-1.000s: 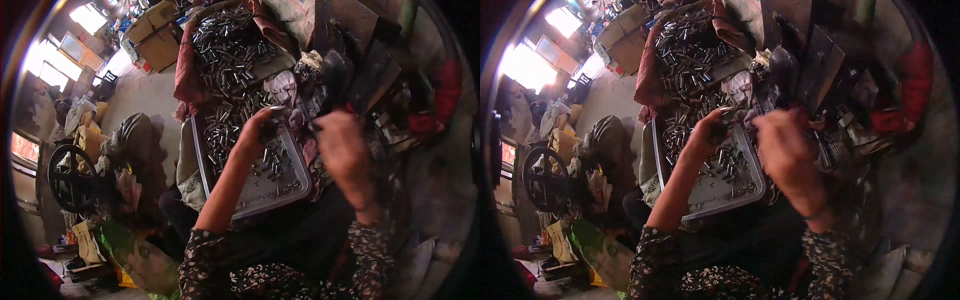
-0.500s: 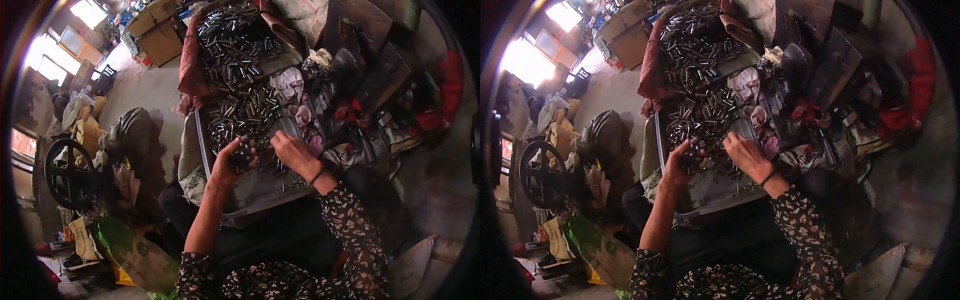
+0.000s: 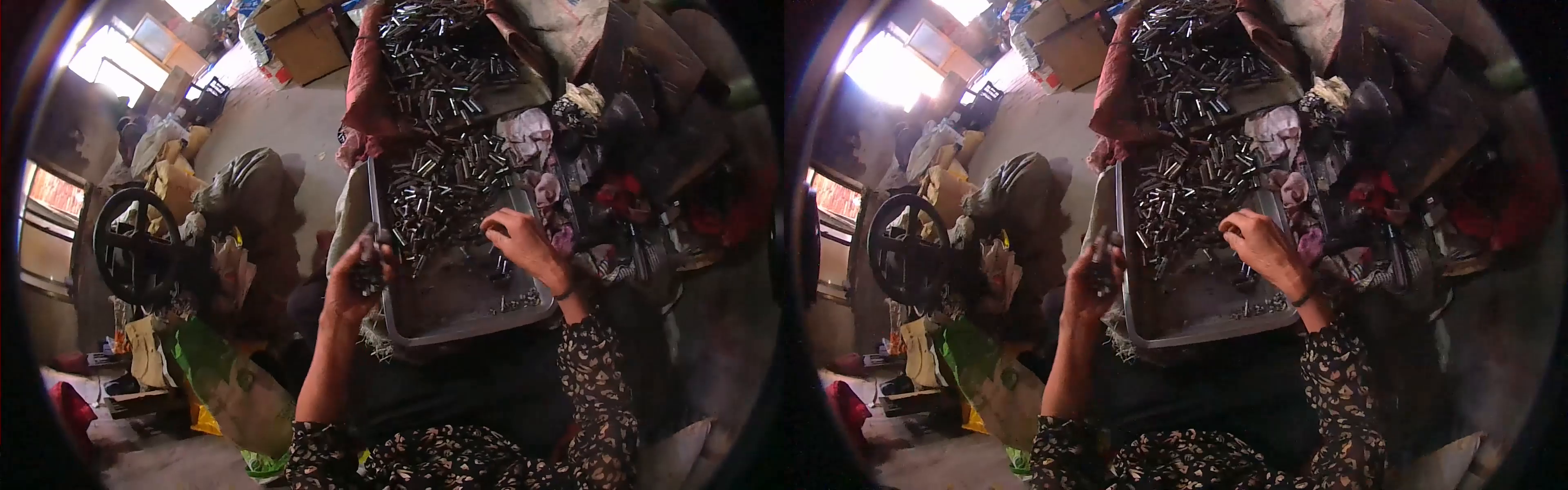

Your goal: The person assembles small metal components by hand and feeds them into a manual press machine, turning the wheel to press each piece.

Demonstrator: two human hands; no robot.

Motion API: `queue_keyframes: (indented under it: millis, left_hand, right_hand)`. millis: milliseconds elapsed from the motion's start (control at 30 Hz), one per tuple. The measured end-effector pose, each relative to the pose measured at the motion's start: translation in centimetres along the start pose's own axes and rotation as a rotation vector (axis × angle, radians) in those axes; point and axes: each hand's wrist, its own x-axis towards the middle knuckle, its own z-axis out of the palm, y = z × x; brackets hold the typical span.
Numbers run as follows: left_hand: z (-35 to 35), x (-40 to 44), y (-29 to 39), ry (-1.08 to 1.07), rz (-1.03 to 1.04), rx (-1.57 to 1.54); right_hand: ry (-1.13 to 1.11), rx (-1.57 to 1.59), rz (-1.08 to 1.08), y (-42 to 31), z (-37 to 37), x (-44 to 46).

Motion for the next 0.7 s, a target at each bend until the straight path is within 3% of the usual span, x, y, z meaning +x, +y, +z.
queue_keyframes:
  millis: [33,100,133,233,267,333,367,500,567,600,667,700]
  left_hand:
    - [-0.5,0.0,1.1,0.002,0.003,-0.001]
    - [-2.3,0.8,3.0,0.273,0.110,0.084]
    - [-3.2,1.3,3.4,0.274,0.110,0.083]
    - [-7.8,3.4,4.1,0.343,0.157,0.733]
    - [-9.1,4.0,4.2,0.343,0.156,0.731]
    - [-11.6,5.3,4.1,0.485,-0.018,0.824]
    - [-14.4,6.2,4.3,0.476,-0.006,0.766]
    - [-11.2,5.6,3.9,0.454,0.001,0.452]
    - [-9.5,5.1,4.1,0.529,0.097,0.167]
    - [-9.1,4.7,4.6,0.522,0.085,0.164]
    - [-8.6,3.9,5.5,0.240,0.018,0.036]
    - [-7.1,4.0,4.8,0.229,0.000,0.028]
  right_hand:
    - [-0.036,0.009,0.005,-0.1,0.1,-0.2]
    - [-0.071,0.017,0.011,-0.2,0.1,-0.5]
    - [-0.079,0.037,0.043,-0.2,0.2,-0.6]
    - [-0.093,0.040,0.064,-0.1,0.4,-0.6]
    - [-0.096,0.023,0.054,0.0,0.5,-0.6]
    - [-0.056,-0.022,-0.046,-0.4,1.9,-0.7]
    - [-0.014,-0.065,-0.147,-1.0,2.9,-0.8]
    - [-0.085,-0.175,-0.357,-3.9,7.7,-0.9]
    - [-0.075,-0.492,-0.525,-4.5,10.0,-0.7]
    - [-0.076,-0.504,-0.515,-4.7,10.7,-0.6]
    - [-0.045,-0.674,-0.576,-4.4,10.9,-0.8]
    - [-0.042,-0.664,-0.591,-4.1,10.7,-1.0]
